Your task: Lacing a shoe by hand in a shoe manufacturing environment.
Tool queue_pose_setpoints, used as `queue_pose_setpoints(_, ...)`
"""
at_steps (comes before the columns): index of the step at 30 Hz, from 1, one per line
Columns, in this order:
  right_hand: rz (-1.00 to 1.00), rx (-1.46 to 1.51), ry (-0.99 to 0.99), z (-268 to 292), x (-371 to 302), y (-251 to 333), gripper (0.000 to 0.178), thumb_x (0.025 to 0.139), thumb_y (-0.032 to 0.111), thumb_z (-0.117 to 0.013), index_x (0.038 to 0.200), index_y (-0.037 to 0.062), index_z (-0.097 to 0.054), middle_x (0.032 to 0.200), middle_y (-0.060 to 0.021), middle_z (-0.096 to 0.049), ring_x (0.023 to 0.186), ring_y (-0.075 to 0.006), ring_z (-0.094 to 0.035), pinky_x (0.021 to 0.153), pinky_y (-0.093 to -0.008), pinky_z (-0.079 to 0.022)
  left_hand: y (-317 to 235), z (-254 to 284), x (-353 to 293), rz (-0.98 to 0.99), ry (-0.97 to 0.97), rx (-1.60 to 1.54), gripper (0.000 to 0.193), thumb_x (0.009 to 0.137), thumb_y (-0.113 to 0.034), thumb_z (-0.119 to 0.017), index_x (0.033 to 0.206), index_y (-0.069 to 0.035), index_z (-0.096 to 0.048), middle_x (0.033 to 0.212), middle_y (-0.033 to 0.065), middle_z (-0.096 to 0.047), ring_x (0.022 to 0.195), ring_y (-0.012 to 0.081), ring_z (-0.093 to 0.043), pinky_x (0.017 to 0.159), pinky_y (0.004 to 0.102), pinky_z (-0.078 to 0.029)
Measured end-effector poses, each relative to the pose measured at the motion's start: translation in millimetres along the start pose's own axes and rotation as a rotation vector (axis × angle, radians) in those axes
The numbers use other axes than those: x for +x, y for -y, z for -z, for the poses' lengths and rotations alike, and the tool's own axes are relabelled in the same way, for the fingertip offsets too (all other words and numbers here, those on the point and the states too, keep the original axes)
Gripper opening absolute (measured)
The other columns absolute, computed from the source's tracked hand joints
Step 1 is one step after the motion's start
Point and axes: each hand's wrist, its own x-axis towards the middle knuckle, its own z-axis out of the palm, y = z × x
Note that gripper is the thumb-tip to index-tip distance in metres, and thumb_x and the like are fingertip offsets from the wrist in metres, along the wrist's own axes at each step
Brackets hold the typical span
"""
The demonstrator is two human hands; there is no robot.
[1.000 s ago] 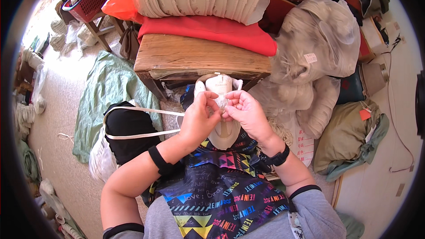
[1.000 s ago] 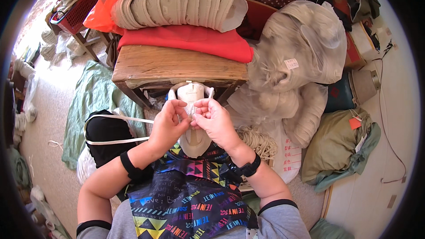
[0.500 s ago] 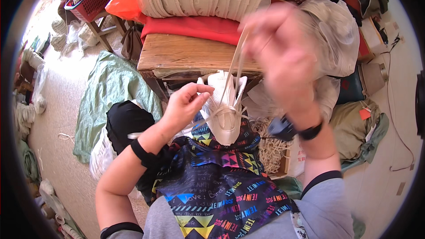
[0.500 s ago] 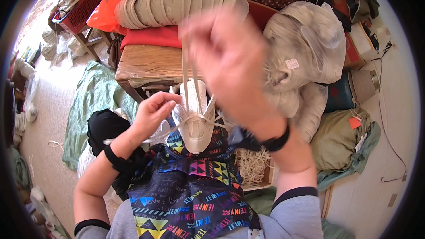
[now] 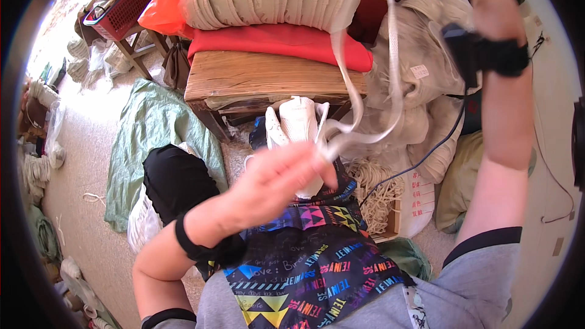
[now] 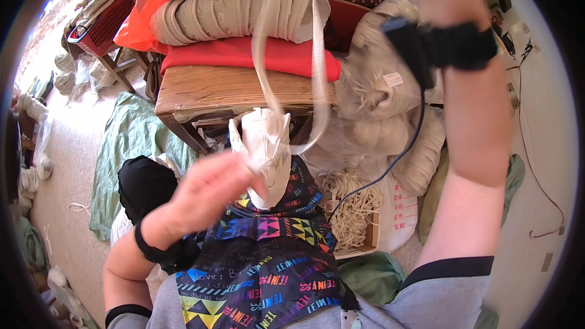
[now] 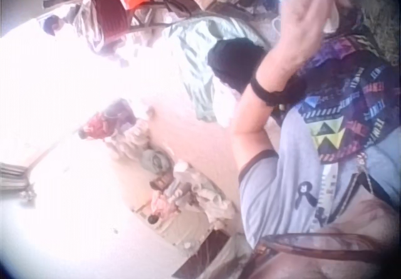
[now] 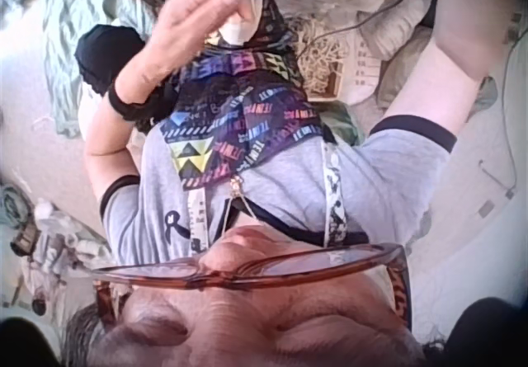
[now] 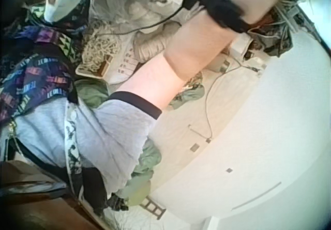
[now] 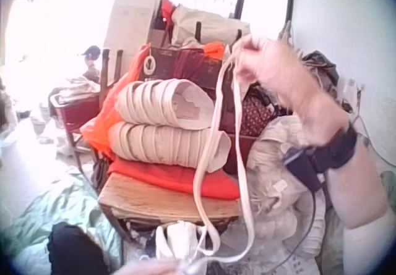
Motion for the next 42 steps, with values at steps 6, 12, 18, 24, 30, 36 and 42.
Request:
queue_pose_setpoints(6, 0.087, -0.153, 0.804, -71, -183, -69, 0.011, 0.085, 0.014, -0.062, 0.09, 0.0039, -0.064, 0.084, -0.0107, -0.063, 0.079, -0.0239, -0.064, 0.071, -0.0355, -0.05, 101, 43, -12, 0.0, -0.42, 0.16, 0.027, 0.103, -0.019, -0.046, 0.089, -0.002, -0.061, 0.072, -0.0043, -0.049, 0.064, 0.005, -0.04, 0.059, 0.0215, -0.034)
queue_pose_setpoints(12, -0.286, -0.107, 0.795, -102, -302, -67, 0.01, 0.081, 0.017, -0.064, 0.082, 0.0065, -0.062, 0.076, -0.0119, -0.063, 0.072, -0.0292, -0.064, 0.064, -0.0403, -0.05, 153, 27, -31, 0.231, -0.302, 0.599, 0.021, 0.084, -0.02, -0.068, 0.088, 0.0, -0.06, 0.079, 0.0159, -0.055, 0.078, 0.0341, -0.056, 0.069, 0.0418, -0.046)
queue_pose_setpoints(18, -0.139, -0.029, 0.674, -109, -318, -77, 0.006, 0.077, 0.009, -0.064, 0.08, 0.0057, -0.06, 0.068, -0.0078, -0.057, 0.06, -0.0231, -0.058, 0.056, -0.0352, -0.046, 163, 28, -26, 0.236, -0.249, 0.692, 0.022, 0.078, -0.018, -0.073, 0.085, 0.0, -0.062, 0.075, 0.0145, -0.057, 0.071, 0.033, -0.055, 0.069, 0.039, -0.047)
queue_pose_setpoints(24, -0.766, 0.884, 1.035, -87, -317, -127, 0.004, 0.082, 0.007, -0.061, 0.086, 0.0048, -0.06, 0.071, 0.0092, -0.049, 0.056, -0.0007, -0.038, 0.05, -0.02, -0.032, 155, 19, -24, 0.396, -0.277, -0.133, 0.017, 0.088, -0.019, -0.07, 0.084, -0.003, -0.066, 0.071, 0.0022, -0.06, 0.054, 0.0164, -0.047, 0.055, 0.0295, -0.042)
queue_pose_setpoints(30, -1.129, 1.264, 1.046, -67, -325, -141, 0.01, 0.085, 0.012, -0.064, 0.091, 0.0069, -0.057, 0.074, 0.0074, -0.052, 0.059, -0.0017, -0.041, 0.052, -0.0171, -0.03, 154, 35, -22, 0.581, -0.072, -1.203, 0.013, 0.095, -0.018, -0.062, 0.098, -0.006, -0.063, 0.062, -0.0085, -0.039, 0.052, 0.0034, -0.029, 0.048, 0.0198, -0.026)
queue_pose_setpoints(36, -1.013, 0.844, 0.904, -74, -314, -108, 0.014, 0.092, 0.019, -0.065, 0.097, 0.0066, -0.059, 0.078, 0.0075, -0.053, 0.061, -0.0001, -0.041, 0.054, -0.0167, -0.033, 155, 30, -23, 0.643, -0.019, -1.318, 0.017, 0.1, -0.02, -0.05, 0.089, -0.008, -0.055, 0.063, -0.0078, -0.033, 0.052, 0.0049, -0.027, 0.048, 0.0205, -0.027)
queue_pose_setpoints(42, -0.784, 0.549, 0.935, -82, -321, -105, 0.013, 0.09, 0.016, -0.068, 0.096, 0.0051, -0.062, 0.073, 0.0099, -0.051, 0.063, 0.0001, -0.041, 0.056, -0.0177, -0.035, 140, 19, -20, 0.624, -0.376, -0.705, 0.014, 0.097, -0.021, -0.056, 0.092, -0.009, -0.054, 0.067, -0.0075, -0.038, 0.055, 0.0049, -0.032, 0.052, 0.0207, -0.029)
